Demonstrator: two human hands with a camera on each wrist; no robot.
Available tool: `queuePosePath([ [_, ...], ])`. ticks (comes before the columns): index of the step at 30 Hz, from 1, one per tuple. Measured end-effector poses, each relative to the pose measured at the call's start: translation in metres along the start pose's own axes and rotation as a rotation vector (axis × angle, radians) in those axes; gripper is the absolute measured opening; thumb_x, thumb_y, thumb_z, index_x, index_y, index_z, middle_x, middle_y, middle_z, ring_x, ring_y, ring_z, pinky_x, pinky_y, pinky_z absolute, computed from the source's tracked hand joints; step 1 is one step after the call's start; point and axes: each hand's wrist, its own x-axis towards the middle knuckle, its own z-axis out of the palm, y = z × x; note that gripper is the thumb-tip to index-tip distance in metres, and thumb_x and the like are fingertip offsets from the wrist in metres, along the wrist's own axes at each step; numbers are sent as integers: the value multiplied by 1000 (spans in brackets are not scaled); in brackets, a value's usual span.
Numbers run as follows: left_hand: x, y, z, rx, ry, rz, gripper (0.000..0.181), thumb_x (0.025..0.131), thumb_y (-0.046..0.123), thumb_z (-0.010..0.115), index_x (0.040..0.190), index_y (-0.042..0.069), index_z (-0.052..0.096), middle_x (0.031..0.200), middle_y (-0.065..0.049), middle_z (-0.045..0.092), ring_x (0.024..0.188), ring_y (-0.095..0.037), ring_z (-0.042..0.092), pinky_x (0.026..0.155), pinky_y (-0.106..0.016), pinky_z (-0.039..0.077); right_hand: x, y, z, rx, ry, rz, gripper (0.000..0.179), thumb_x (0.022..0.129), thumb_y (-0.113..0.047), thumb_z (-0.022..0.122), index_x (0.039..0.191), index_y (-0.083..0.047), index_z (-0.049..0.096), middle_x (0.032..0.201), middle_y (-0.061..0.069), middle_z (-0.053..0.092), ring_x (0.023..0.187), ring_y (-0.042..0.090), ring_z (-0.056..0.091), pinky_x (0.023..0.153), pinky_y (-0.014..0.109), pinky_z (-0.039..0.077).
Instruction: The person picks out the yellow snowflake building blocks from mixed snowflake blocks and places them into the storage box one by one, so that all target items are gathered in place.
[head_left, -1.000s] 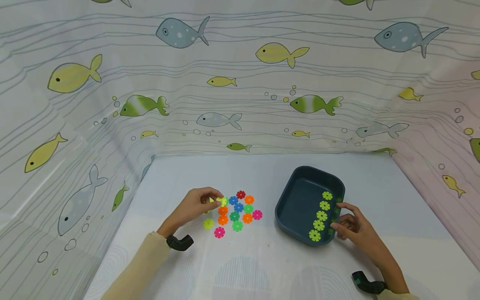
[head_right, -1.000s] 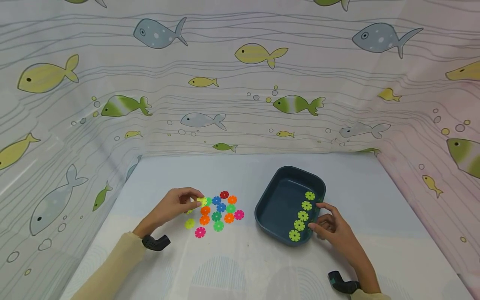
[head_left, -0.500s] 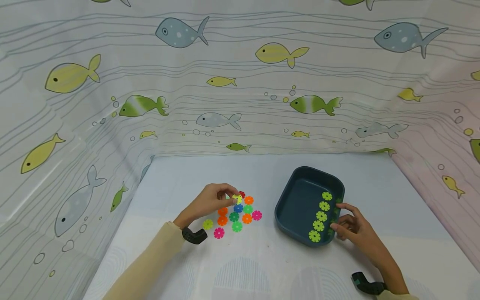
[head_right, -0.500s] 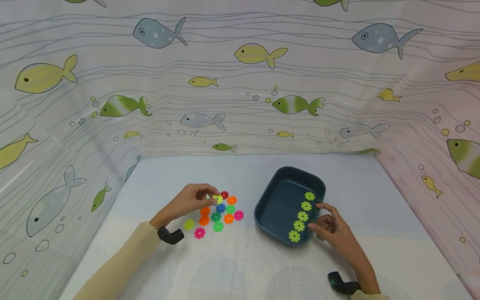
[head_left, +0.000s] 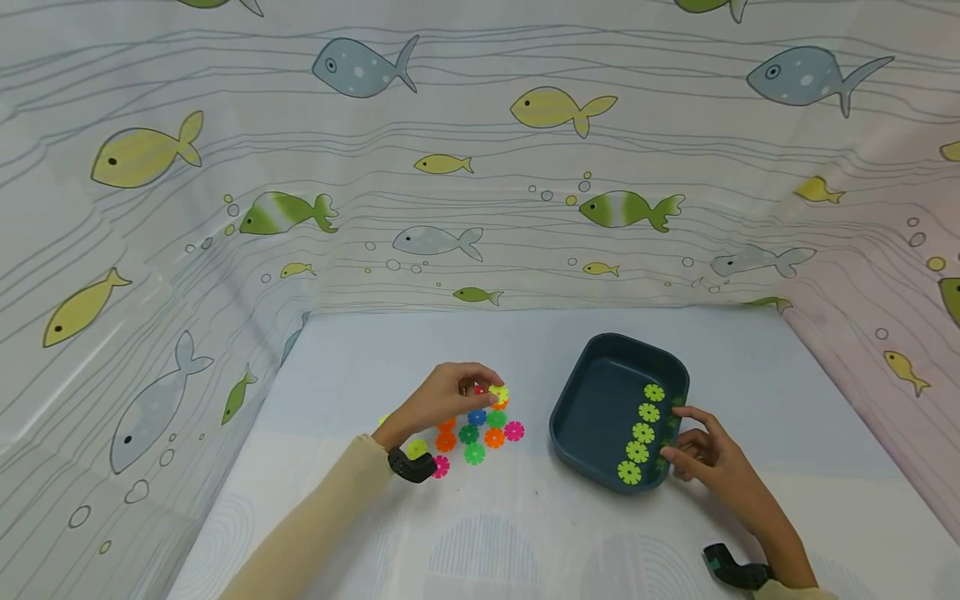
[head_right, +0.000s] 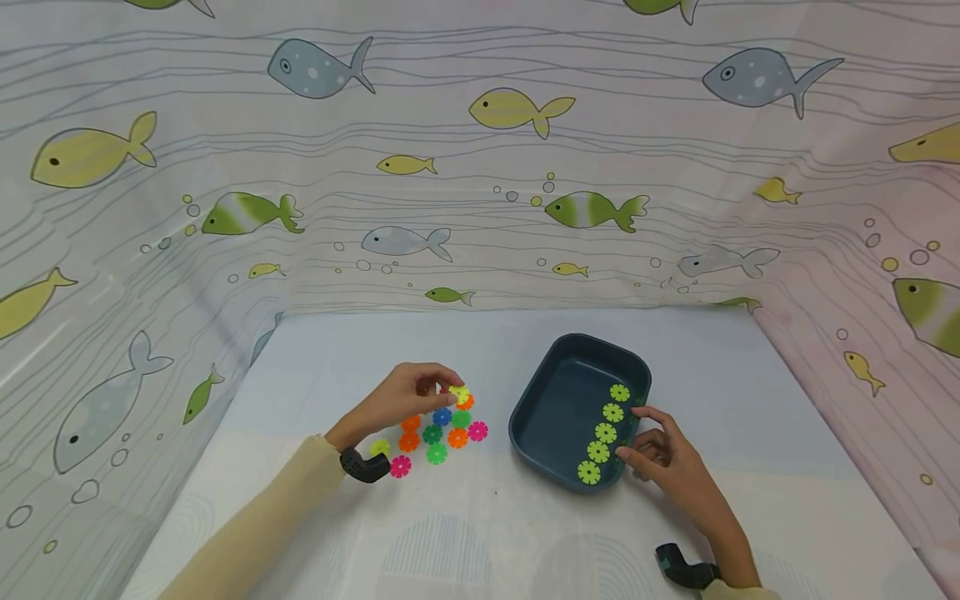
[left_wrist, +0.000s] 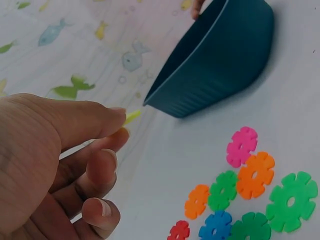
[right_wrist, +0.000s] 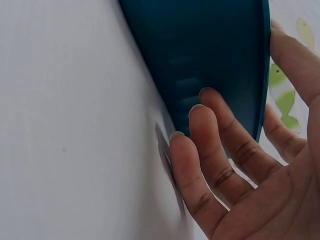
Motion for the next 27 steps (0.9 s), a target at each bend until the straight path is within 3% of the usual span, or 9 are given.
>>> queuePosePath([
  [16,27,12,24,-78,-35,98,20,96,24,75,116,22,74,99,7,69,68,-17,55,60,-27,46,-1,0,0,-8,-8,-2,71,100,-16,69,156,-9,27,107,21,63,76,31,66,65,38,56],
  [27,48,25,45,-103,-55,105,19,96,26,76,115,25,74,97,9,69,64,-18,59,59,-29,50,0,0,0,-9,-6,7,72,100,-17,70,156,-9,27,107,20,63,77,30,67,65,37,56],
])
